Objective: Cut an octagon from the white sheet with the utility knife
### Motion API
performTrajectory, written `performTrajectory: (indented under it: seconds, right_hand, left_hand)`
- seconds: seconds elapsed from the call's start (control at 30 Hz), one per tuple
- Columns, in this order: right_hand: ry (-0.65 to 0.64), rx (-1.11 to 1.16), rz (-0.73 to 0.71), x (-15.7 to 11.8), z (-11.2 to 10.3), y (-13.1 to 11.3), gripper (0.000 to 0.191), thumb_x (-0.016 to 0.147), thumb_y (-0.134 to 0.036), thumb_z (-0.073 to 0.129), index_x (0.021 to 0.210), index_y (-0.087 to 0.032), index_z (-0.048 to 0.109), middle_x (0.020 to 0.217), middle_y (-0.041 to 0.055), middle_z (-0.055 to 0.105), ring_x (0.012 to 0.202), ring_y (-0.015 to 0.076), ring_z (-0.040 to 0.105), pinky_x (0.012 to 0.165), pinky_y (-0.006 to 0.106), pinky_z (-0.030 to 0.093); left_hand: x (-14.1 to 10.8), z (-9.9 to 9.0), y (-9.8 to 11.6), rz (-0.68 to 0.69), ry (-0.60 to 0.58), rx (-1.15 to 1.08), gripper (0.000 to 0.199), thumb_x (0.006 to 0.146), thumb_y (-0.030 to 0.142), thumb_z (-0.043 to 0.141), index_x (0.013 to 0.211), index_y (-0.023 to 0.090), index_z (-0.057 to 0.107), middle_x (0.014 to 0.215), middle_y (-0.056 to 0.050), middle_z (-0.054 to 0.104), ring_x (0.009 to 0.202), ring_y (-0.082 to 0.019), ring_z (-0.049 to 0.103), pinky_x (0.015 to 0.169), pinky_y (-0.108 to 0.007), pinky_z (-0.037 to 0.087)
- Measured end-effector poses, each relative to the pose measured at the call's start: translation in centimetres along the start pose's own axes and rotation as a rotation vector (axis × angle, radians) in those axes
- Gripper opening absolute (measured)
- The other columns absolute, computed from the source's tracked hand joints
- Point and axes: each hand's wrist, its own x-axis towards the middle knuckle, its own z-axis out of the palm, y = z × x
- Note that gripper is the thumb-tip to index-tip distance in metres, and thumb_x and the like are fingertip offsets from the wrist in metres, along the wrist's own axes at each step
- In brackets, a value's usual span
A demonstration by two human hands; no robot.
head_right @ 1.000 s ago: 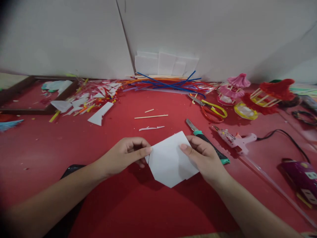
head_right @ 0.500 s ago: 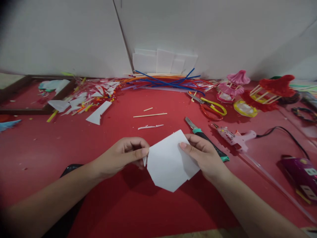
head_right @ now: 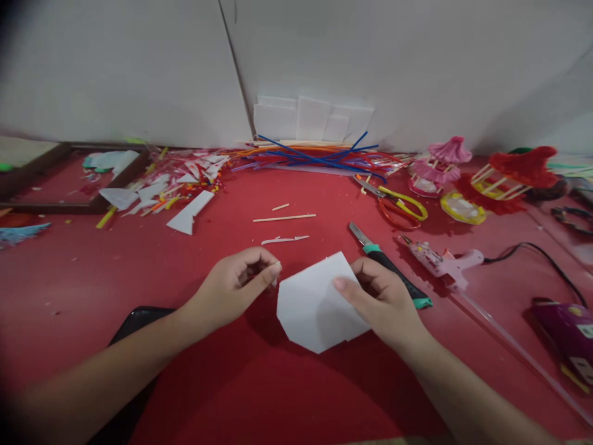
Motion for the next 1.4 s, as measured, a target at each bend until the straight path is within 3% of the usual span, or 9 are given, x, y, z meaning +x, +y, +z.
performTrajectory:
  seconds: [0.17, 0.43, 0.63, 0.73, 0.87, 0.93, 1.03, 1.27, 1.4]
  right_hand:
    - [-0.017, 0.135, 0.02, 0.4, -0.5, 0.3, 0.026, 0.076, -0.044, 0.076, 0.083, -0.022, 0.065, 0.071, 0.0001, 0.065, 0.057, 0.0144, 0.056, 0.051, 0.026, 0.043]
    - [-0.003, 0.301, 0.117, 1.2, -0.2, 0.2, 0.036, 0.069, -0.036, 0.079, 0.1, -0.023, 0.066, 0.09, 0.0051, 0.075, 0.073, 0.0228, 0.069, 0.065, 0.034, 0.052]
    - [-0.083, 0.333, 0.093, 1.3, -0.2, 0.5, 0.046, 0.07, -0.03, 0.083, 0.11, -0.024, 0.063, 0.105, 0.0057, 0.074, 0.094, 0.0243, 0.069, 0.079, 0.037, 0.053]
    - [-0.125, 0.364, 0.077, 1.2, -0.1, 0.6, 0.043, 0.07, -0.028, 0.085, 0.106, -0.025, 0.063, 0.1, 0.0028, 0.074, 0.09, 0.0212, 0.069, 0.078, 0.035, 0.054]
    - [-0.187, 0.369, 0.077, 1.0, 0.4, 0.7, 0.038, 0.072, -0.033, 0.084, 0.103, -0.024, 0.064, 0.099, 0.0033, 0.074, 0.089, 0.0197, 0.069, 0.08, 0.034, 0.055]
    - [-0.242, 0.322, 0.081, 0.8, 0.5, 0.8, 0.036, 0.073, -0.035, 0.083, 0.102, -0.024, 0.064, 0.098, 0.0034, 0.074, 0.089, 0.0197, 0.069, 0.081, 0.035, 0.055]
    - [-0.288, 0.176, 0.014, 0.6, 0.4, 0.6, 0.032, 0.073, -0.038, 0.083, 0.093, -0.023, 0.062, 0.087, 0.0014, 0.071, 0.079, 0.0178, 0.068, 0.071, 0.032, 0.055]
    - [0.265, -0.601, -0.418, 1.6, -2.9, -0.1, 0.031, 0.087, -0.053, 0.063, 0.098, -0.024, 0.06, 0.093, 0.0073, 0.064, 0.082, 0.0228, 0.061, 0.077, 0.041, 0.049]
    - [0.289, -1.15, -0.443, 3.1, -5.3, 1.2, 0.049, 0.083, -0.06, 0.062, 0.11, -0.02, 0.057, 0.109, 0.0153, 0.061, 0.106, 0.037, 0.056, 0.091, 0.056, 0.043]
  left_hand:
    - [0.8, -2.0, 0.2, 0.051, 0.138, 0.109, 0.026, 0.094, 0.043, 0.051, 0.093, 0.02, 0.063, 0.074, 0.001, 0.067, 0.061, -0.011, 0.064, 0.06, -0.023, 0.054]
    - [3.1, -11.2, -1.6, 0.029, 0.618, 0.685, 0.028, 0.098, 0.035, 0.053, 0.118, 0.017, 0.062, 0.108, -0.005, 0.067, 0.103, -0.022, 0.063, 0.098, -0.046, 0.047]
    - [4.1, -11.8, -3.9, -0.007, 0.705, 0.793, 0.037, 0.096, 0.035, 0.058, 0.13, 0.021, 0.055, 0.146, -0.011, 0.044, 0.135, -0.031, 0.042, 0.112, -0.055, 0.034]
    - [3.5, -10.4, -1.6, 0.02, 0.619, 0.695, 0.042, 0.096, 0.038, 0.05, 0.131, 0.015, 0.052, 0.149, -0.011, 0.04, 0.146, -0.035, 0.024, 0.119, -0.057, 0.015]
    - [1.2, -5.6, 1.8, 0.015, 0.267, 0.417, 0.05, 0.09, 0.055, 0.054, 0.123, 0.018, 0.05, 0.119, -0.009, 0.066, 0.106, -0.024, 0.066, 0.089, -0.041, 0.056]
    - [0.1, -2.7, 2.4, -0.03, 0.059, 0.1, 0.055, 0.085, 0.052, 0.064, 0.124, 0.019, 0.045, 0.124, -0.013, 0.065, 0.103, -0.024, 0.069, 0.081, -0.036, 0.058]
    - [-0.8, -0.1, 2.3, -0.1, -0.027, -0.149, 0.044, 0.088, 0.042, 0.063, 0.122, 0.021, 0.045, 0.126, -0.014, 0.064, 0.1, -0.024, 0.069, 0.079, -0.037, 0.058]
    - [-0.4, -0.4, 1.3, -0.024, -0.15, 0.176, 0.042, 0.088, 0.033, 0.059, 0.129, 0.025, 0.055, 0.13, -0.007, 0.064, 0.117, -0.027, 0.063, 0.095, -0.042, 0.052]
    - [-0.5, 0.1, 0.2, 0.087, -0.15, 0.319, 0.053, 0.088, 0.029, 0.061, 0.139, 0.023, 0.045, 0.131, -0.009, 0.063, 0.121, -0.025, 0.06, 0.099, -0.043, 0.051]
